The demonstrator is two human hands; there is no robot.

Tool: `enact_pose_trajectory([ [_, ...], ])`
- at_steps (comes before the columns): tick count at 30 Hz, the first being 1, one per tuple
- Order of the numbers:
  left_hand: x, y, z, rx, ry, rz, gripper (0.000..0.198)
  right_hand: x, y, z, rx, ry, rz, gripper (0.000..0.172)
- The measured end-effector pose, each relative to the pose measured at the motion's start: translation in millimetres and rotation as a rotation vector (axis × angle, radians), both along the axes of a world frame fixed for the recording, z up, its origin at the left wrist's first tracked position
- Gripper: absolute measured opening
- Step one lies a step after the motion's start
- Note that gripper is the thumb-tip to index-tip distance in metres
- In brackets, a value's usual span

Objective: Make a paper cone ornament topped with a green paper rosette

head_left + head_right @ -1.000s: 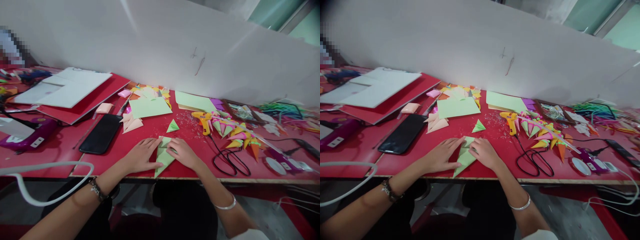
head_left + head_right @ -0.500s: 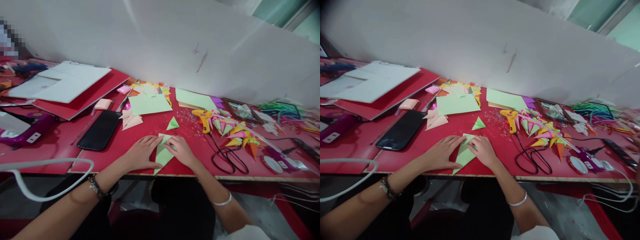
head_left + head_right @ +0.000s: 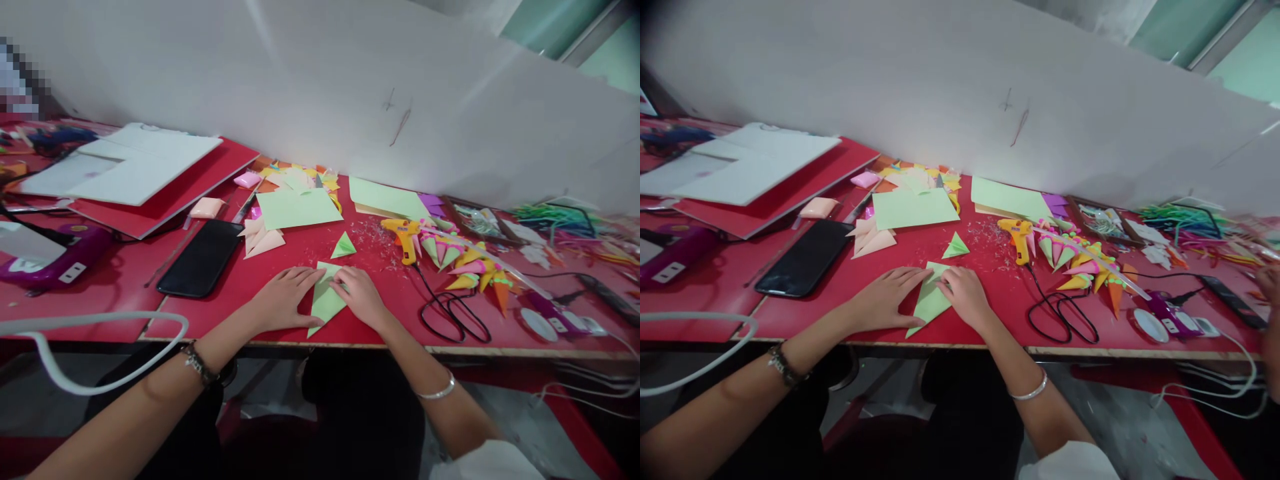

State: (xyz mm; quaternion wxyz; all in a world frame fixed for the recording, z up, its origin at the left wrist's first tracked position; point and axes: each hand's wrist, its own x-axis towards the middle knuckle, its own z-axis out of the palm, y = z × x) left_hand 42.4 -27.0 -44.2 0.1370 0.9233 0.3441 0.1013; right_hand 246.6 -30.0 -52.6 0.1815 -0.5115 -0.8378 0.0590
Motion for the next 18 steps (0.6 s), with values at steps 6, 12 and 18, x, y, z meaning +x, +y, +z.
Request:
enact_pose_trajectory([
  [6, 4, 3, -0.7, 0.012, 0.009, -0.022, 0.084, 5, 8, -1.9, 0.013, 0.014, 0.020, 0.017],
  [12, 2, -6, -1.2, 0.034, 0.008, -0.008, 0.081, 4, 6, -1.6, 0.021, 0.006, 0.017, 0.019],
  [18, 2, -12, 2.9, 0.097, 0.037, 0.008, 0.072, 2, 5, -0.9, 0.029, -0.042, -0.019, 0.017],
])
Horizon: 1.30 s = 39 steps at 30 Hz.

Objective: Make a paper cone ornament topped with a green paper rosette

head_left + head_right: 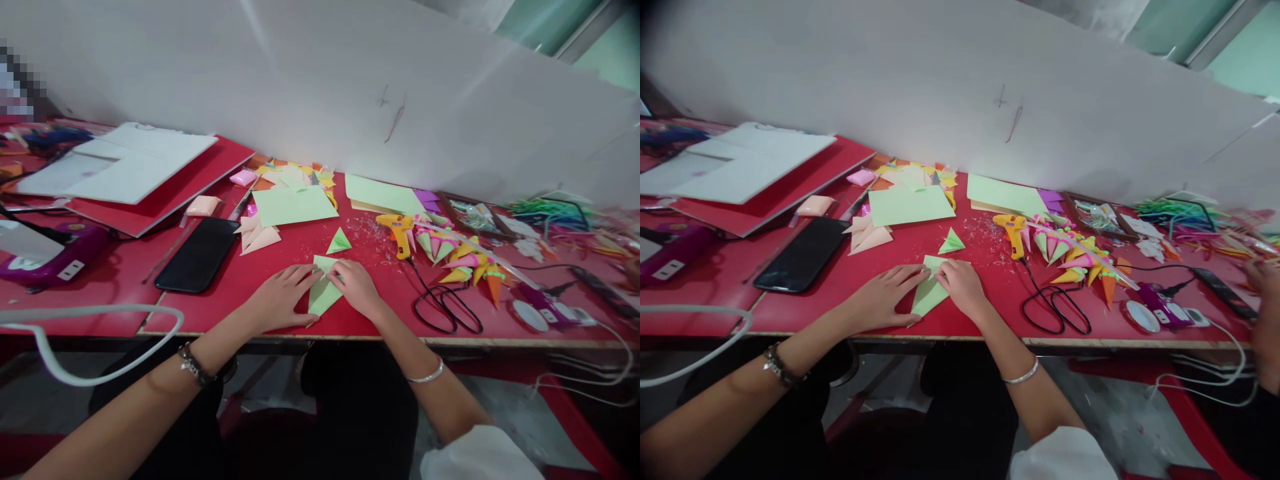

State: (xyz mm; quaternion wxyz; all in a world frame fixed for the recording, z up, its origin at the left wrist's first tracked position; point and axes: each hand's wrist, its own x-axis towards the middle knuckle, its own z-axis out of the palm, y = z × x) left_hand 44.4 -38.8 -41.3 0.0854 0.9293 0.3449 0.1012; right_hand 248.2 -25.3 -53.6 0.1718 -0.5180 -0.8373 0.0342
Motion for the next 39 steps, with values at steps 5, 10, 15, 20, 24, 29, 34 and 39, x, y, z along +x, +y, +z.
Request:
enact_pose_trajectory([
  [5, 0, -4, 3.5, -0.024, -0.012, -0.034, 0.056, -2, -1, 0.6, 0.003, -0.038, -0.029, 0.017],
  [10, -3, -5, 2.3, -0.099, -0.060, -0.050, 0.058, -4, -1, 2.3, 0.004, -0.061, -0.040, 0.017],
  [15, -5, -6, 1.1, -0.109, -0.042, -0.062, 0.054, -4, -1, 2.1, 0.008, -0.074, -0.031, 0.017],
  [20, -5, -8, -1.7, -0.068, 0.025, -0.099, 0.046, -4, 0, 0.9, 0.024, -0.086, -0.035, 0.015],
  [24, -7, -10, -2.7, -0.046, 0.045, -0.122, 0.045, -5, 0, 1.4, 0.030, -0.089, -0.034, 0.015],
  [29, -8, -10, -2.2, -0.055, 0.070, -0.129, 0.045, -5, -1, 2.1, 0.034, -0.095, -0.034, 0.014],
  [34, -9, -7, -0.3, -0.084, 0.088, -0.121, 0.048, -4, 1, 1.9, 0.026, -0.089, -0.032, 0.014],
  [39, -10, -1, 6.5, -0.160, 0.101, -0.125, 0.055, -1, -8, 10.4, 0.047, -0.061, -0.023, 0.016],
])
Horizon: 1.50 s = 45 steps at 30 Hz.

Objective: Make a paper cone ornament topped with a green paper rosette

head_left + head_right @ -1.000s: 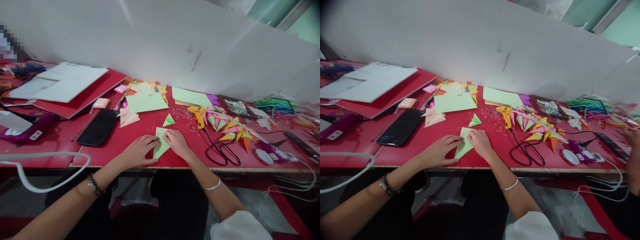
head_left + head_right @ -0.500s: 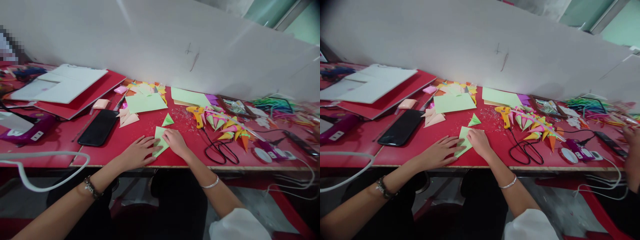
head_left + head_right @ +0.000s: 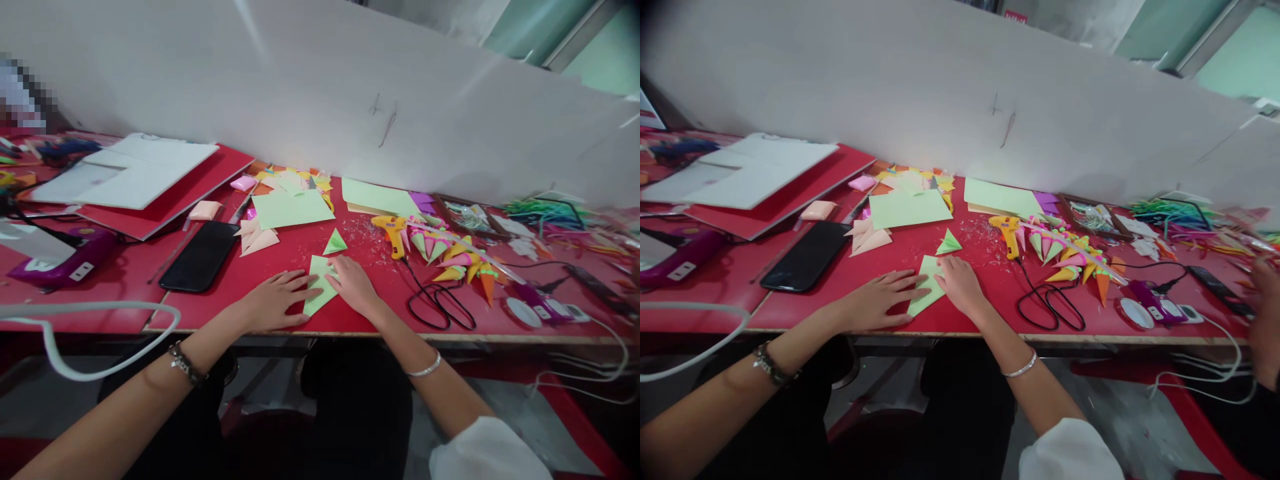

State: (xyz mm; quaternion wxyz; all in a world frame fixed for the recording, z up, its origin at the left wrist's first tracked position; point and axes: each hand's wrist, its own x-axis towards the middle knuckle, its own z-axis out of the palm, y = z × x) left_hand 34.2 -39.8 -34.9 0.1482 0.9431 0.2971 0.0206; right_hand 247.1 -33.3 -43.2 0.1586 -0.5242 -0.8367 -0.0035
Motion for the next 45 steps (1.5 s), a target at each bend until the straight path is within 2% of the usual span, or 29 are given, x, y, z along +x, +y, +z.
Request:
enact_pose_trajectory([
  [3, 0, 4, 3.0, -0.030, 0.027, -0.005, 0.057, 2, -20, 8.8, 0.046, 0.025, 0.072, 0.025],
  [8, 0, 8, 5.4, -0.094, 0.066, -0.010, 0.061, 2, -55, 15.1, -0.044, 0.040, 0.358, 0.028],
  [11, 0, 9, 6.6, -0.121, 0.068, -0.014, 0.061, 0, -61, 13.3, -0.076, 0.002, 0.450, 0.033],
  [14, 0, 10, 7.5, -0.137, 0.080, -0.014, 0.062, 2, -57, 11.6, -0.057, -0.030, 0.475, 0.037],
  [25, 0, 9, 11.3, -0.135, 0.086, -0.027, 0.062, 57, -39, 13.5, 0.016, -0.086, 0.267, 0.043],
  [31, 2, 8, 7.0, -0.118, 0.075, -0.020, 0.064, 73, -29, 18.2, 0.008, -0.154, 0.106, 0.037],
  [35, 0, 12, 0.5, -0.075, 0.036, -0.005, 0.066, 66, -25, 22.3, 0.027, -0.152, -0.008, 0.037],
  [37, -2, 13, 2.0, -0.084, 0.037, -0.025, 0.067, 57, -31, 18.6, 0.020, -0.128, 0.012, 0.045],
  [39, -2, 10, 7.8, -0.088, 0.048, -0.010, 0.070, 45, -42, 11.1, -0.072, -0.076, 0.103, 0.049],
  [42, 10, -8, 18.3, -0.029, 0.015, 0.123, 0.067, 23, -62, 1.2, -0.129, -0.059, 0.041, 0.049],
  [45, 28, -37, 18.7, 0.085, -0.086, 0.170, 0.057, 4, -79, 3.4, -0.115, -0.034, -0.041, 0.049],
])
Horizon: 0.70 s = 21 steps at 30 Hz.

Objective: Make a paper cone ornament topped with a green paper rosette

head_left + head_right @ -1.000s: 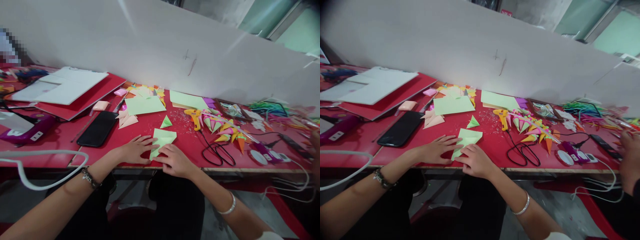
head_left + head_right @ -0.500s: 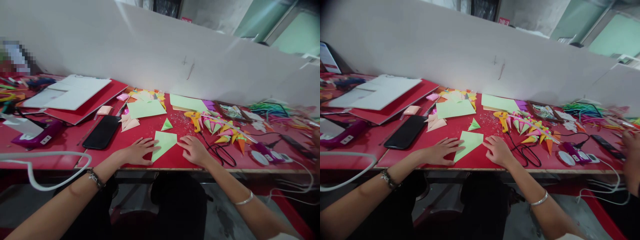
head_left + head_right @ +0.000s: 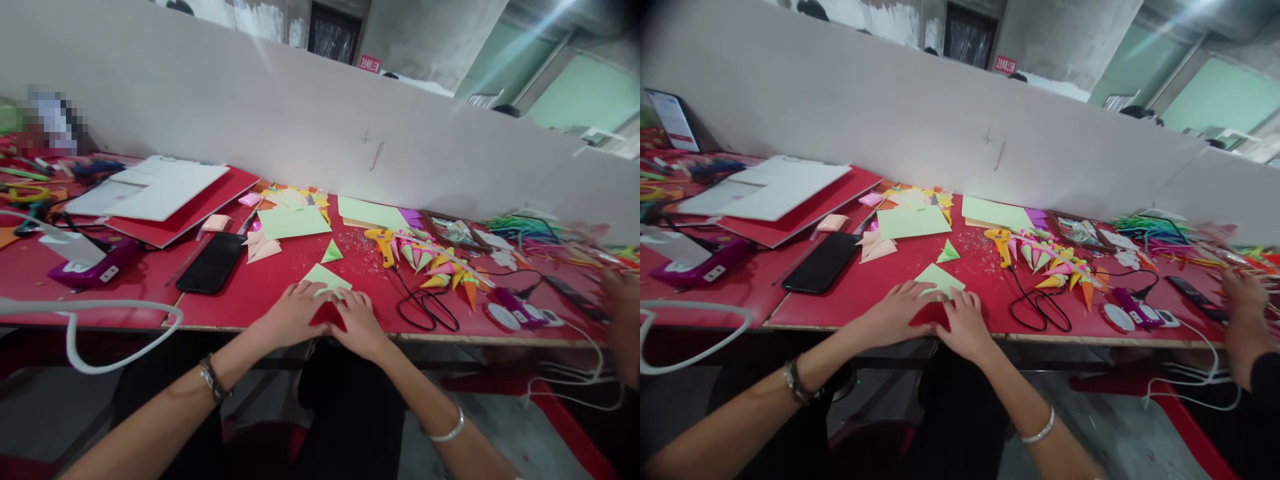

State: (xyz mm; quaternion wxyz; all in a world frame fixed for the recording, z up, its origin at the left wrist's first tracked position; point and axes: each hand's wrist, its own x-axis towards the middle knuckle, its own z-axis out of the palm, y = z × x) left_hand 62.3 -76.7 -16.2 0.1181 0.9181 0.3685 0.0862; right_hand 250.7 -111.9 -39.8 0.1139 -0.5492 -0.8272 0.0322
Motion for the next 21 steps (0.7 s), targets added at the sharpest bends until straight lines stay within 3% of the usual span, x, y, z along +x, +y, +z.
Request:
enact_pose_trajectory([
  [3, 7, -20, -13.2, 0.028, 0.015, 0.015, 0.060, -6, -6, 13.4, -0.138, 0.104, 0.113, 0.039],
  [6, -2, -22, -25.6, 0.096, 0.065, -0.061, 0.065, 4, -1, 24.9, -0.224, 0.211, 0.260, 0.032],
  [11, -26, -6, -22.5, 0.088, 0.030, -0.211, 0.040, 13, 3, 13.9, -0.155, 0.045, 0.350, 0.075],
  [12, -30, -3, -21.3, 0.069, -0.004, -0.243, 0.035, 10, 1, 9.4, -0.140, -0.001, 0.358, 0.077],
  [15, -42, 2, -22.5, 0.091, -0.075, -0.273, 0.028, -4, -9, 1.7, -0.038, -0.068, 0.287, 0.059],
  [21, -58, 0, -33.3, 0.170, -0.125, -0.055, 0.025, -15, -14, 7.2, -0.006, 0.002, 0.231, 0.031],
])
